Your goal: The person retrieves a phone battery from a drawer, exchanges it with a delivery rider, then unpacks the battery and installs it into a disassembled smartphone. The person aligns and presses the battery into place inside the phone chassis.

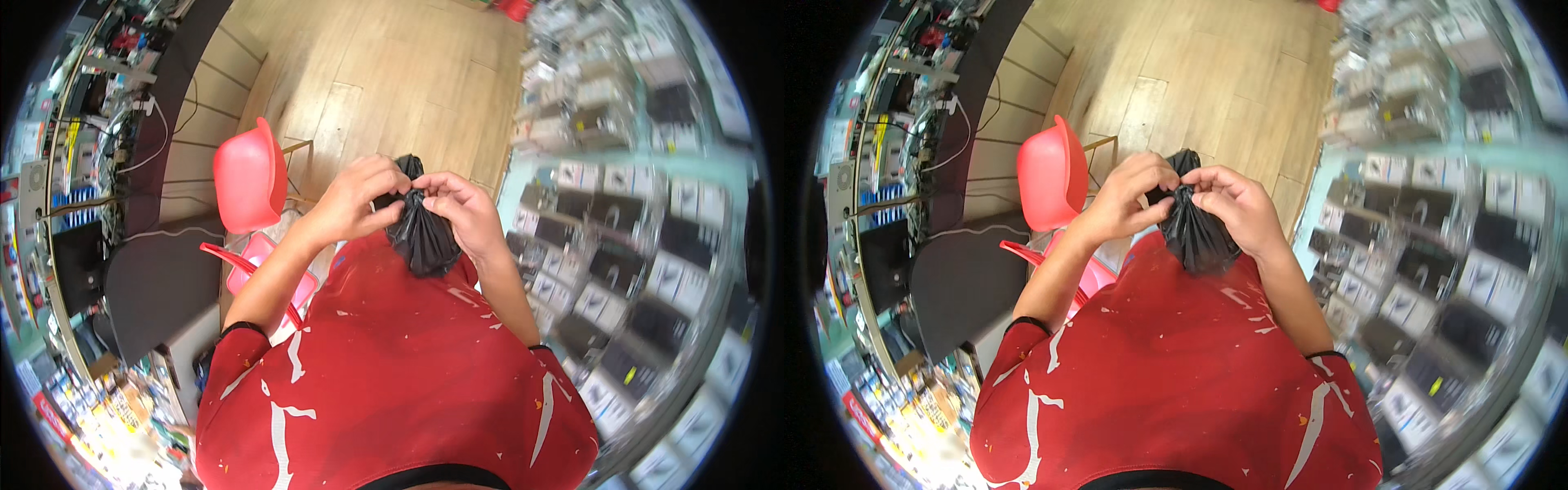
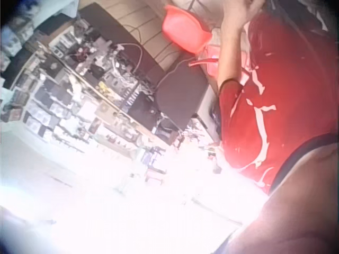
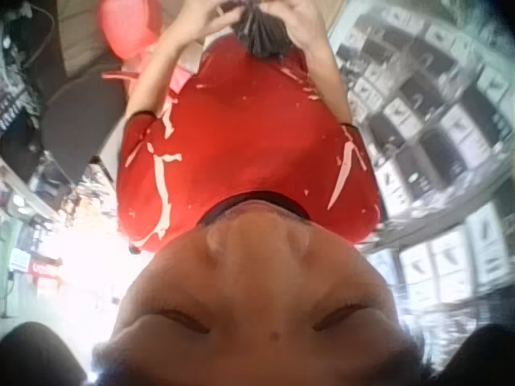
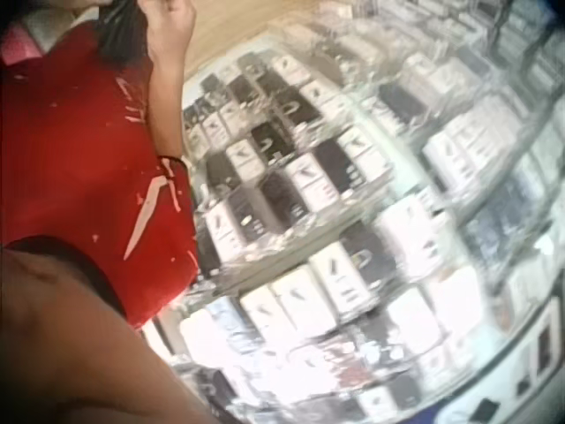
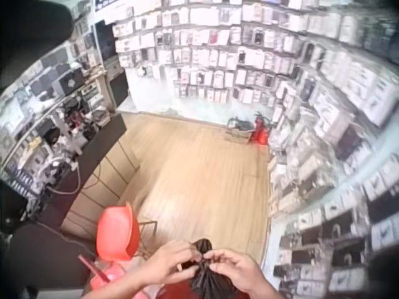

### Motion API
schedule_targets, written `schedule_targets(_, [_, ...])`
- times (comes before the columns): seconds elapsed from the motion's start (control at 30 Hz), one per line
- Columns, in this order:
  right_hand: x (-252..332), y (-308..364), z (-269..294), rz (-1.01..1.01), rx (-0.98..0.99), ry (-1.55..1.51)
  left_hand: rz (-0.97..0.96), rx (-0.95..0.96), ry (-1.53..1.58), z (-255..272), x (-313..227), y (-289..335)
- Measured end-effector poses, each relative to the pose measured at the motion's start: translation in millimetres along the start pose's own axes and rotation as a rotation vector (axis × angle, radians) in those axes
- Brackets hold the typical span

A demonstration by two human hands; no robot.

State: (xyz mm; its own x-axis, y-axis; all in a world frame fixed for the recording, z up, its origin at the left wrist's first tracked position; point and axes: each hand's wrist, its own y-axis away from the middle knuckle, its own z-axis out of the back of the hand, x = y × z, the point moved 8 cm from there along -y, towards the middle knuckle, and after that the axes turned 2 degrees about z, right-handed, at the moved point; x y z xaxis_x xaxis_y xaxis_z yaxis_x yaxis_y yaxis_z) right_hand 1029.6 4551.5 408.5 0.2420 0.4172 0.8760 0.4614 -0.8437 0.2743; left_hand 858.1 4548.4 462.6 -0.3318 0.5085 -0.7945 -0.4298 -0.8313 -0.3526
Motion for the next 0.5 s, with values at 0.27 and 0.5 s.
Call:
schedule_targets(0.27, [119.6,-278.7,30.4,-0.026,0.282,0.420,0.101,-0.271,-0.138,104.4,152.0,-171.2])
schedule_targets(0.5, [190.5,-520.4,43.6,0.099,0.118,0.404,0.100,-0.411,-0.130,213.3,307.1,-323.7])
